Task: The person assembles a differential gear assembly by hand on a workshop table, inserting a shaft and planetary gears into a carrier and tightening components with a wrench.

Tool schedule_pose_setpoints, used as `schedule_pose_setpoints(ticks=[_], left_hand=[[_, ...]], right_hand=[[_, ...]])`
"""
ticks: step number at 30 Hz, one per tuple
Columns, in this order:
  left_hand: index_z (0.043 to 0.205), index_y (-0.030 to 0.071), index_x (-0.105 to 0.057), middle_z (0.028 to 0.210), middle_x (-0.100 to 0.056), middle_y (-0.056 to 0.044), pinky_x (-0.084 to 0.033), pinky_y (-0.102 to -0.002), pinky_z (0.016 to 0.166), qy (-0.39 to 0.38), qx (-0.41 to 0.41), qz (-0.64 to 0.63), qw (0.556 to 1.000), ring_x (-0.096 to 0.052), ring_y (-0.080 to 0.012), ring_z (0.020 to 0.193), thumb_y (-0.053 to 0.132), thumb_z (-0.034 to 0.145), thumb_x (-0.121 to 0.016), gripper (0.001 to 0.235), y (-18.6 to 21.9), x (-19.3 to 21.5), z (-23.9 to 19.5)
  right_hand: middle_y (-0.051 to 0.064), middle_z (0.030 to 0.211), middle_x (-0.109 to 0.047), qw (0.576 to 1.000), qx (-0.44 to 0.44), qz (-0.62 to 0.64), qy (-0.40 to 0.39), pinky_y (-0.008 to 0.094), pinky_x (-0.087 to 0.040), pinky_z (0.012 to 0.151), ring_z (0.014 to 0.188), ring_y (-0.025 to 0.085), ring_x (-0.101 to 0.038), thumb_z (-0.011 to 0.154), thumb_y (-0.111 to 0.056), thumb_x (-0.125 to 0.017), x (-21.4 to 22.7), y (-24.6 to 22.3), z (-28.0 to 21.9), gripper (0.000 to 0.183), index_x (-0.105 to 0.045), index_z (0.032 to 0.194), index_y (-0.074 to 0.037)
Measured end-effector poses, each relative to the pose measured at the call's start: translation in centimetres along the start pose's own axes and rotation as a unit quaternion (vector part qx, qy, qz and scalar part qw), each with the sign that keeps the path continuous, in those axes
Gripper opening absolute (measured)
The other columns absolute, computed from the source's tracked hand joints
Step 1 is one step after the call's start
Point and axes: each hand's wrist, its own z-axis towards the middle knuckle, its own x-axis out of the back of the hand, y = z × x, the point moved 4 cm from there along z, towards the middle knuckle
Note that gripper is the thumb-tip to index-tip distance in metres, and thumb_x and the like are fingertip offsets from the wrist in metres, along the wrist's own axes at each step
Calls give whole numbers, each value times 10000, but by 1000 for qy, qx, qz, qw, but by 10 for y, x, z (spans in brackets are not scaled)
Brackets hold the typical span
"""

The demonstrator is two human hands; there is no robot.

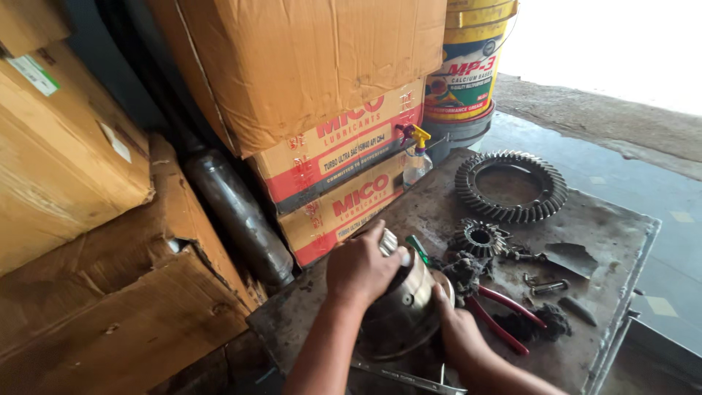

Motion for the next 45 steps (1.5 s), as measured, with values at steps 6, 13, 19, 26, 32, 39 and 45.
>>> schedule_pose_setpoints(ticks=[6, 13, 19, 26, 32, 39, 45], left_hand=[[1380, 98, -609, 838, -744, -238, -509, -487, 909, -32, -55, 55, 996, -731, -378, 821, 498, 849, -711, 673, 31, -16, -11], [1414, 64, -574, 730, -729, -210, -489, -466, 873, -17, -82, 55, 995, -717, -374, 712, 476, 869, -695, 694, 33, -9, -31], [1431, 52, -552, 669, -717, -217, -493, -445, 886, 26, -50, 70, 996, -714, -377, 696, 487, 867, -702, 728, 35, -7, -40], [1454, 46, -517, 701, -725, -221, -480, -455, 921, 7, -33, 78, 996, -720, -368, 693, 483, 885, -679, 735, 39, -9, -44], [1472, 8, -497, 695, -723, -206, -483, -456, 895, 13, -75, 73, 994, -712, -346, 654, 454, 912, -663, 734, 45, -10, -53], [1426, 7, -566, 684, -718, -207, -499, -472, 879, 69, -154, 61, 984, -695, -343, 637, 456, 896, -685, 705, 41, -10, -58], [1421, 58, -586, 731, -720, -225, -502, -479, 889, 19, -183, 39, 982, -694, -370, 705, 464, 863, -710, 701, 27, -14, -52]], right_hand=[[160, 833, -731, 995, -40, 85, 24, 440, -561, 579, 708, 309, -681, 879, -706, -491, 23, 50, 31, 811, -686, 1111, 46], [174, 766, -721, 1000, -19, 7, 6, 409, -458, 536, 636, 289, -578, 879, -836, -448, 27, 80, 57, 1018, -799, 1058, 103], [171, 778, -704, 992, -113, -49, -23, 436, -569, 571, 600, 300, -660, 853, -804, -393, 24, 28, 6, 846, -764, 976, -54], [85, 672, -689, 952, -89, -276, -101, 345, -514, 463, 484, 202, -606, 928, -795, -332, 46, -14, -13, 926, -794, 870, 6], [101, 814, -814, 808, 78, -582, -39, 397, -646, 691, 740, 245, -793, 940, -727, -421, 48, -53, -43, 757, -799, 913, -72], [178, 1597, -358, 610, 434, -663, 11, 490, -322, 1127, 1447, 385, -365, 595, -627, -914, 33, -77, -84, 1301, -219, 1587, -152], [161, 1498, -497, 762, 379, -525, -22, 404, -359, 1132, 1390, 342, -476, 555, -534, -961, 8, -47, -66, 1374, -199, 1637, -166]])
